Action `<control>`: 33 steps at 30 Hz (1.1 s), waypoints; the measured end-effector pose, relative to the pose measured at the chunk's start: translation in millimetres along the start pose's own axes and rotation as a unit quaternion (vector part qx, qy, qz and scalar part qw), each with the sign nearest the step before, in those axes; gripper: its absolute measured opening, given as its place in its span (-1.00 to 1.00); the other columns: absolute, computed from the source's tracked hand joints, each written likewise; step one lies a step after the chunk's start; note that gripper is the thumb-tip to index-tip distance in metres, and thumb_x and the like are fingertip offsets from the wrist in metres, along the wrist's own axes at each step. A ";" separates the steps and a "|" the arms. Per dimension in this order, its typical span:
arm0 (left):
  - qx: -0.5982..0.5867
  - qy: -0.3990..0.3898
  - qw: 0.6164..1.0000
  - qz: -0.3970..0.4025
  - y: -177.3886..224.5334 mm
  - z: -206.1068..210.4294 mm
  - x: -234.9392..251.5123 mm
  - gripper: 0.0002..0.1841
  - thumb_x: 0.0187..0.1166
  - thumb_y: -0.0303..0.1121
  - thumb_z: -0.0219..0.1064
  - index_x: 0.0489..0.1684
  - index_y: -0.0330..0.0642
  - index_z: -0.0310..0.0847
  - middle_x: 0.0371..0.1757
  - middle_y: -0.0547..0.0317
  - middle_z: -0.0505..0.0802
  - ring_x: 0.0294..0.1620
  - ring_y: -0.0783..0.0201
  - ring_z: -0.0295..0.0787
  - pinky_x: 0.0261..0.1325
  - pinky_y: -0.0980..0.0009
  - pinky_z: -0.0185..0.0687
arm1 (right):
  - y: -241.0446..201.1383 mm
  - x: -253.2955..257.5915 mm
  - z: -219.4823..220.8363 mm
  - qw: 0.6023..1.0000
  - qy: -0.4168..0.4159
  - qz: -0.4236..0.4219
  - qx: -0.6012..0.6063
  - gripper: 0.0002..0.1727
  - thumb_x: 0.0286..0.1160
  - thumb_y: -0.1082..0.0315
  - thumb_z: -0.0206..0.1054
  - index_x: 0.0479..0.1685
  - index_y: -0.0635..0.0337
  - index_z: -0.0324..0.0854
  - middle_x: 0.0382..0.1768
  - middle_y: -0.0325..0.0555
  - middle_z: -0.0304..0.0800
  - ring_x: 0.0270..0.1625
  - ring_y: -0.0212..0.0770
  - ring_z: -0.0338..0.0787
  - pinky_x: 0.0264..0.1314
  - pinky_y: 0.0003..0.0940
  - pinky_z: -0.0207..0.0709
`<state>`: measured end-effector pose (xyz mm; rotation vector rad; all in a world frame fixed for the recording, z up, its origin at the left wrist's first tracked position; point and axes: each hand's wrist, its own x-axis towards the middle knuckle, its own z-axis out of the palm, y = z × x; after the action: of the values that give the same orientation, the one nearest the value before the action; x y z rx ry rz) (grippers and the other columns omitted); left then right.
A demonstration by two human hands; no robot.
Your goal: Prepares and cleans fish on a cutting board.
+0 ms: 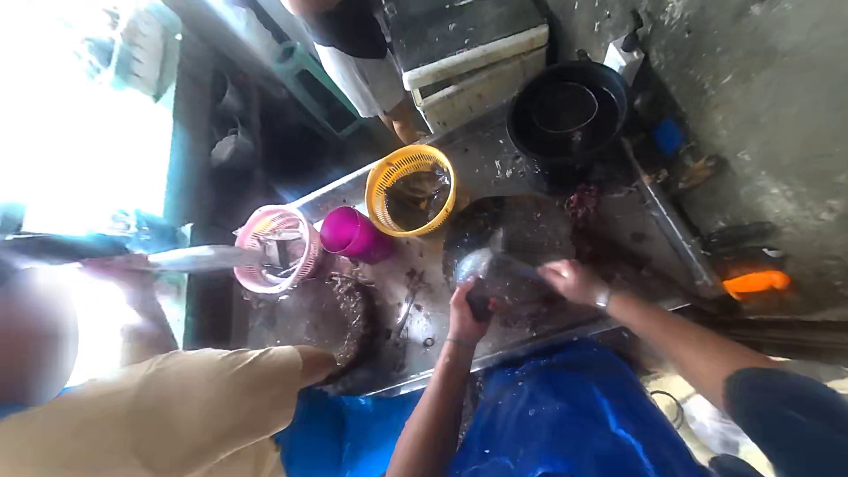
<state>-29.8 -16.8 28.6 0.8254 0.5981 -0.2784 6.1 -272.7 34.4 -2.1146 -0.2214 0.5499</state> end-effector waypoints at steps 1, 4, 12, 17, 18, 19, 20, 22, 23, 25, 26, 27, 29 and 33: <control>-0.012 0.008 1.000 0.001 -0.3 0.7 1.7 -0.62 0.80 -0.04 -0.04 0.00 -0.16 0.52 -0.42 0.00 0.74 -0.56 0.17 0.71 -0.50 0.28 0.72 | -3.8 -5.9 -16.1 0.999 -0.019 0.005 -0.033 -0.47 0.85 -0.01 0.06 0.00 0.27 0.79 -0.20 0.16 0.83 -0.06 0.08 0.83 0.15 0.20 0.62; -0.027 0.008 1.000 0.008 -14.4 9.4 4.1 -0.57 0.76 0.06 -0.05 0.02 -0.10 0.56 -0.35 0.02 0.75 -0.48 0.16 0.70 -0.43 0.23 0.70 | -35.2 1.5 -7.0 0.994 0.110 -0.019 -0.005 -0.55 0.83 0.06 0.13 -0.08 0.23 0.81 -0.36 0.08 0.82 -0.29 0.02 0.81 -0.09 0.16 0.69; -0.048 0.001 0.999 0.000 -13.6 25.0 7.4 -0.49 0.77 0.16 -0.10 0.03 -0.05 0.60 -0.31 0.06 0.78 -0.39 0.16 0.74 -0.34 0.19 0.71 | -54.1 -20.2 20.2 0.999 -0.030 0.007 0.008 -0.53 0.85 0.07 0.09 0.11 0.29 0.78 -0.07 0.23 0.86 0.07 0.15 0.84 0.26 0.24 0.61; -0.023 0.013 1.000 -0.015 -7.9 43.2 -0.5 -0.54 0.74 0.12 -0.05 -0.04 -0.06 0.59 -0.31 0.04 0.78 -0.35 0.12 0.76 -0.30 0.13 0.74 | -38.5 -24.1 38.5 0.997 0.052 -0.013 0.047 -0.47 0.86 -0.01 0.02 0.04 0.28 0.74 -0.18 0.13 0.82 -0.04 0.02 0.83 0.18 0.10 0.65; -0.019 0.017 0.999 -0.019 -10.1 41.6 0.7 -0.51 0.76 0.14 -0.10 -0.04 -0.07 0.57 -0.32 0.02 0.77 -0.36 0.10 0.76 -0.32 0.12 0.73 | -43.0 -30.0 26.4 0.999 0.014 -0.015 0.029 -0.49 0.86 0.02 0.04 0.02 0.28 0.75 -0.18 0.13 0.82 -0.03 0.01 0.81 0.19 0.10 0.62; -0.025 0.017 0.999 -0.022 -14.3 41.8 -0.2 -0.49 0.76 0.14 -0.11 -0.03 -0.08 0.59 -0.32 0.00 0.78 -0.36 0.09 0.77 -0.32 0.12 0.73 | -47.6 -29.9 19.4 1.000 0.008 -0.014 0.021 -0.52 0.86 0.05 0.08 0.03 0.26 0.78 -0.18 0.13 0.84 -0.04 0.03 0.82 0.18 0.13 0.62; -0.033 0.014 0.999 -0.024 -17.9 46.3 -0.4 -0.50 0.74 0.13 -0.06 -0.03 -0.09 0.61 -0.31 0.00 0.79 -0.36 0.10 0.77 -0.32 0.14 0.73 | -48.5 -23.7 19.6 0.999 0.041 -0.015 0.027 -0.56 0.84 0.08 0.11 0.05 0.23 0.81 -0.17 0.13 0.87 -0.05 0.05 0.86 0.16 0.17 0.66; -0.043 -0.011 0.999 -0.029 -16.7 60.7 1.7 -0.52 0.72 0.16 0.03 0.04 -0.05 0.64 -0.23 0.04 0.80 -0.29 0.13 0.79 -0.25 0.15 0.76 | -40.9 -10.5 35.7 0.990 0.122 -0.011 0.064 -0.53 0.86 0.04 0.08 0.08 0.24 0.77 -0.19 0.13 0.86 -0.08 0.06 0.86 0.12 0.17 0.70; -0.035 -0.009 0.999 -0.029 -13.9 61.2 4.0 -0.54 0.69 0.15 0.06 0.02 -0.03 0.63 -0.25 0.05 0.80 -0.31 0.13 0.78 -0.27 0.14 0.76 | -34.0 -15.5 45.1 0.991 0.113 0.000 0.076 -0.50 0.87 0.01 0.04 0.09 0.27 0.74 -0.17 0.14 0.83 -0.05 0.05 0.84 0.16 0.14 0.68; 0.028 0.011 1.000 -0.009 -2.8 49.9 13.4 -0.59 0.69 0.08 0.07 0.00 -0.04 0.63 -0.27 0.05 0.81 -0.32 0.13 0.79 -0.28 0.12 0.74 | -25.0 -39.9 40.3 0.998 0.029 0.025 0.053 -0.44 0.85 -0.04 0.01 0.04 0.29 0.74 -0.17 0.14 0.81 -0.03 0.02 0.81 0.19 0.09 0.64; 0.114 0.032 0.993 0.021 4.0 41.1 18.3 -0.65 0.72 -0.03 0.12 0.05 -0.09 0.65 -0.22 0.05 0.83 -0.27 0.16 0.81 -0.25 0.16 0.76 | -24.7 -52.0 29.8 0.999 -0.011 0.037 0.031 -0.43 0.85 -0.05 0.02 0.00 0.30 0.75 -0.18 0.15 0.81 -0.04 0.05 0.81 0.16 0.13 0.61; 0.249 0.065 0.964 0.067 7.8 30.1 22.4 -0.72 0.70 -0.19 0.23 0.11 -0.17 0.68 -0.16 0.03 0.86 -0.20 0.19 0.82 -0.17 0.22 0.76 | -26.7 -63.6 17.6 0.999 -0.023 0.047 0.017 -0.43 0.84 -0.06 0.03 -0.03 0.28 0.75 -0.18 0.15 0.82 -0.05 0.06 0.81 0.14 0.16 0.60; 0.575 0.090 0.798 0.158 12.4 9.1 33.5 -0.56 0.46 -0.34 0.51 0.33 -0.23 0.67 0.19 -0.09 0.85 0.23 0.06 0.79 0.32 0.08 0.70 | -28.9 -76.2 -9.4 0.997 0.069 0.023 0.038 -0.48 0.84 -0.02 0.06 0.10 0.24 0.79 -0.24 0.08 0.85 -0.20 -0.05 0.83 0.05 0.05 0.70; 0.749 0.105 0.642 0.126 -8.0 -7.3 44.3 -0.07 0.64 -0.03 0.35 0.88 -0.37 -0.10 0.79 -0.48 0.22 0.80 -0.37 0.13 0.80 -0.21 0.09 | 47.9 -50.4 -17.0 0.967 0.242 -0.031 -0.081 -0.44 0.86 -0.01 -0.08 0.24 0.27 0.68 -0.35 0.11 0.82 -0.28 0.03 0.85 -0.11 0.04 0.74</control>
<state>-0.8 -16.7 -6.5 2.5905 0.3414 -0.4065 -33.0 -330.6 18.5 -2.3189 -0.0544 -0.0330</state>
